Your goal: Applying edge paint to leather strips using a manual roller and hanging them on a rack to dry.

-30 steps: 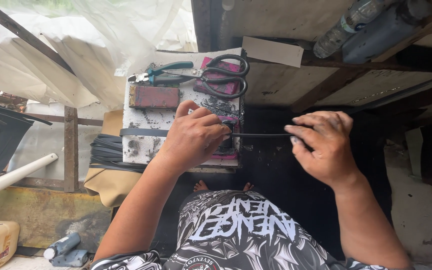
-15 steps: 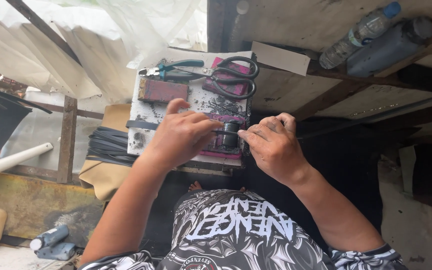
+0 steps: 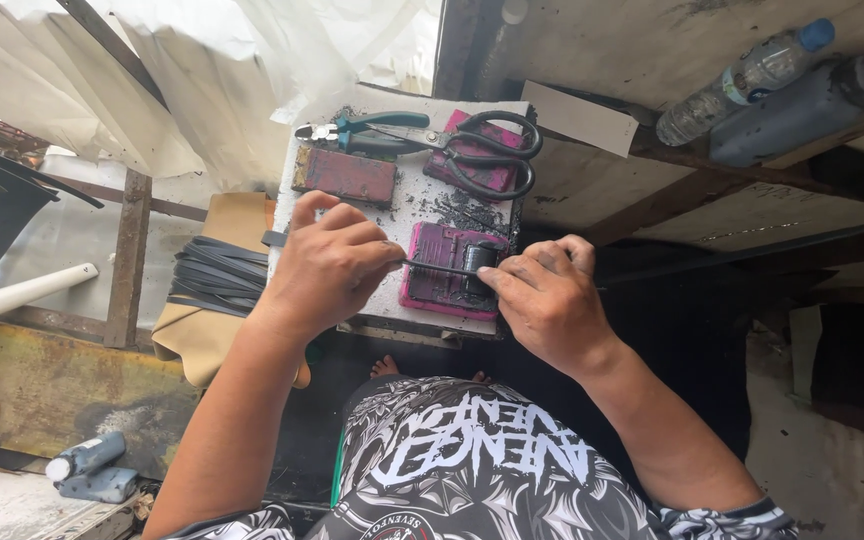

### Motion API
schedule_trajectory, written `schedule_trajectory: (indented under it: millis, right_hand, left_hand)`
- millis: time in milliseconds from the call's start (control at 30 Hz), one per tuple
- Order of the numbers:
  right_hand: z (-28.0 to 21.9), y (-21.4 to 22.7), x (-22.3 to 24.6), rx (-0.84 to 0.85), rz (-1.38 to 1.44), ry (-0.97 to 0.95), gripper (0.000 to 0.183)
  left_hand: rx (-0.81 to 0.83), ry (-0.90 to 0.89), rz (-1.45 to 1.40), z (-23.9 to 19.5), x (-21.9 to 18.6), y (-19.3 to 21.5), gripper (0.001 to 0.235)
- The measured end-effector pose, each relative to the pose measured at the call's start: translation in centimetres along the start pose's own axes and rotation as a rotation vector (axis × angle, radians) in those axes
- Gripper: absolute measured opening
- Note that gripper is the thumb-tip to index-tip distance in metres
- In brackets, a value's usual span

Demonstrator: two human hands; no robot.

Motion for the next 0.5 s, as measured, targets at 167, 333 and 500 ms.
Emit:
schedule_trajectory:
  millis: [167, 333, 500]
  right_hand:
    - [-2.0, 1.2, -1.2, 0.029, -0.037, -0.027, 0.021]
    - [-4.7, 2.1, -2.3, 0.049, -0.059, -0.116, 0.021]
    - [-6.8, 2.2, -3.5, 0.057, -0.072, -0.211, 0.021]
  left_hand:
    - [-0.001, -0.07, 0.003, 1.5, -2.1, -0.9, 0.01]
    - [0.001, -0.132, -0.038, 3.4, -4.4, -1.5, 0.01]
    - [0.011, -0.194, -0.059, 4.7, -5.5, -2.8, 0.011]
Point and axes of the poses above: each hand's wrist, its own z-axis towards the middle knuckle, its own y-axis out of the back of the hand, x = y × z, the point moved 4 cm from there along z, towards the middle knuckle, and after that the axes turned 13 degrees about x, right-handed, at the moved point
